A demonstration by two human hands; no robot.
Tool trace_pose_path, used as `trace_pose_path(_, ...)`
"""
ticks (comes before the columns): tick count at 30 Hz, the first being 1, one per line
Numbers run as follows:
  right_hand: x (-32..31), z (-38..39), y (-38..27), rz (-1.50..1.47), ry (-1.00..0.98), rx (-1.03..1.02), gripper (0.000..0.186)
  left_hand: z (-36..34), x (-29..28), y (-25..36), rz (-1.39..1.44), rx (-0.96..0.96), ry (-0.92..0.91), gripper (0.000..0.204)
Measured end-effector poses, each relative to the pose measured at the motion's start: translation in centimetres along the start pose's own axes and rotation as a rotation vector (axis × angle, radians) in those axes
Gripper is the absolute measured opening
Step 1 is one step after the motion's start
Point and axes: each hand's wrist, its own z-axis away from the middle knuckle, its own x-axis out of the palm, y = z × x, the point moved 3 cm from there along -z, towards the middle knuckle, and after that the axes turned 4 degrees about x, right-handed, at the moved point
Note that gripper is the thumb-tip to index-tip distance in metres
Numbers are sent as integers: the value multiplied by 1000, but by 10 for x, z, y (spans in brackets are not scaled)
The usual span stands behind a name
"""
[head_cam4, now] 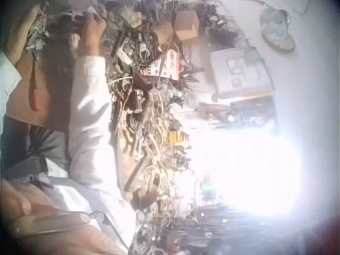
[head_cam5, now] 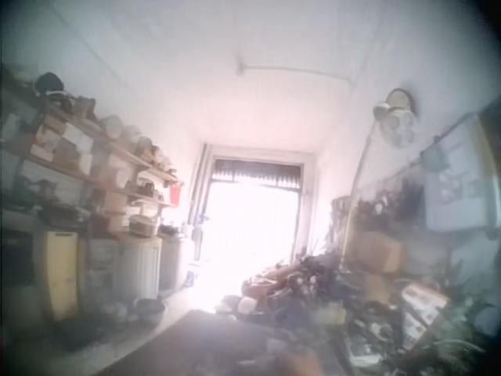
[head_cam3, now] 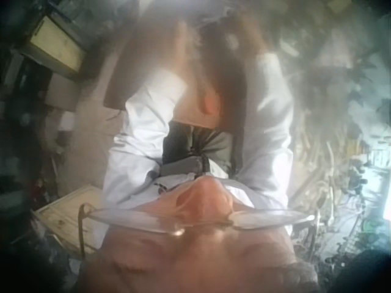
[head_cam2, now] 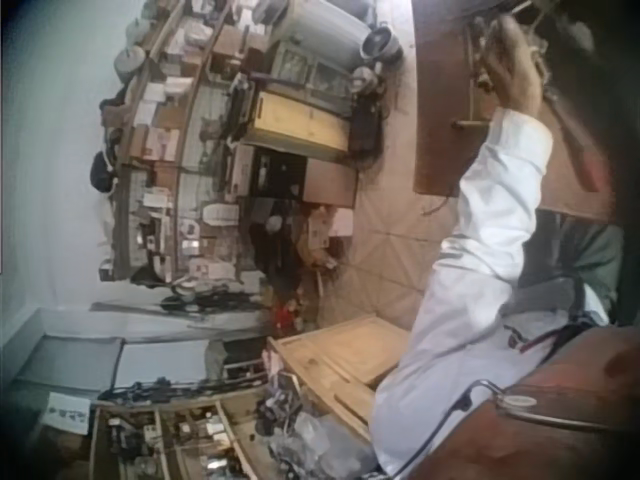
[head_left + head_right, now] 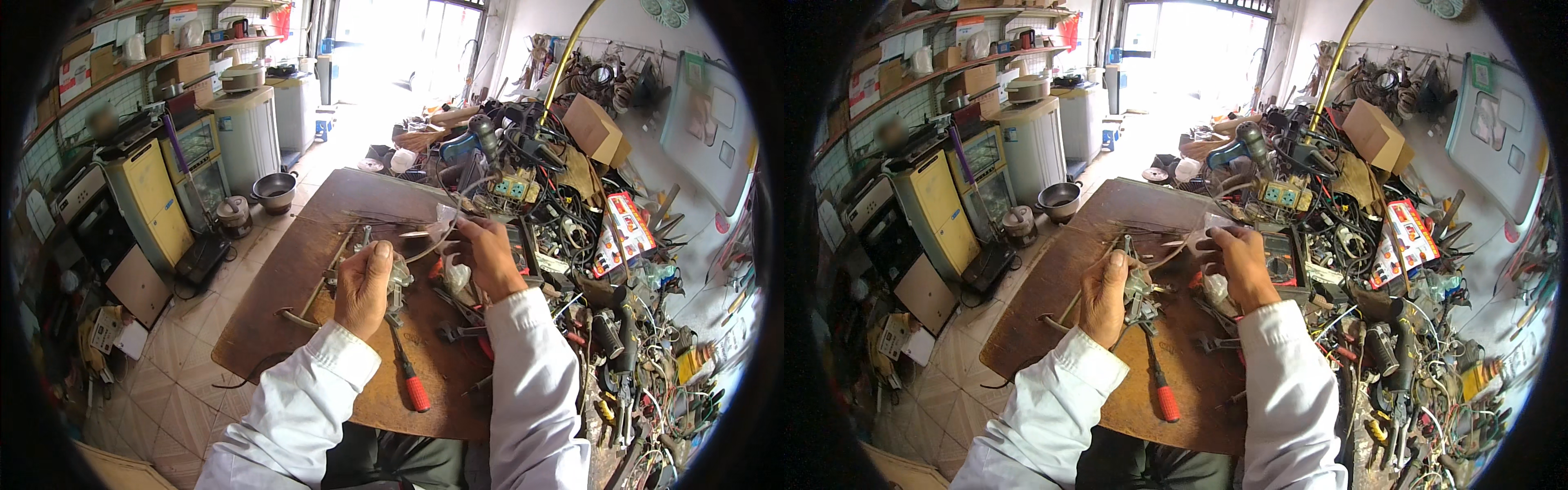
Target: The person works at a cluttered workbench, using pliers and a screwdriver to strip wires and adjust a small metal electrical component. They repeatedly strip wire ends and manipulate the component's internal parts.
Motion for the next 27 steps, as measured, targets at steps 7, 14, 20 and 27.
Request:
trace_pose_path(7, -22, 95, 8, 72, -106, -93, 17, 12, 15, -13, -104, -56, -190, 60)
trace_pose_path(14, -47, 111, 35, 769, 109, -473, 18, 18, 15, -21, -183, -79, -264, 52)
trace_pose_path(20, -54, 117, 32, 959, 146, -488, 17, 17, 12, -22, -267, -12, -278, 51)
trace_pose_path(27, -76, 105, 34, 295, 188, -264, 21, 21, 14, -21, -212, -19, -279, 48)
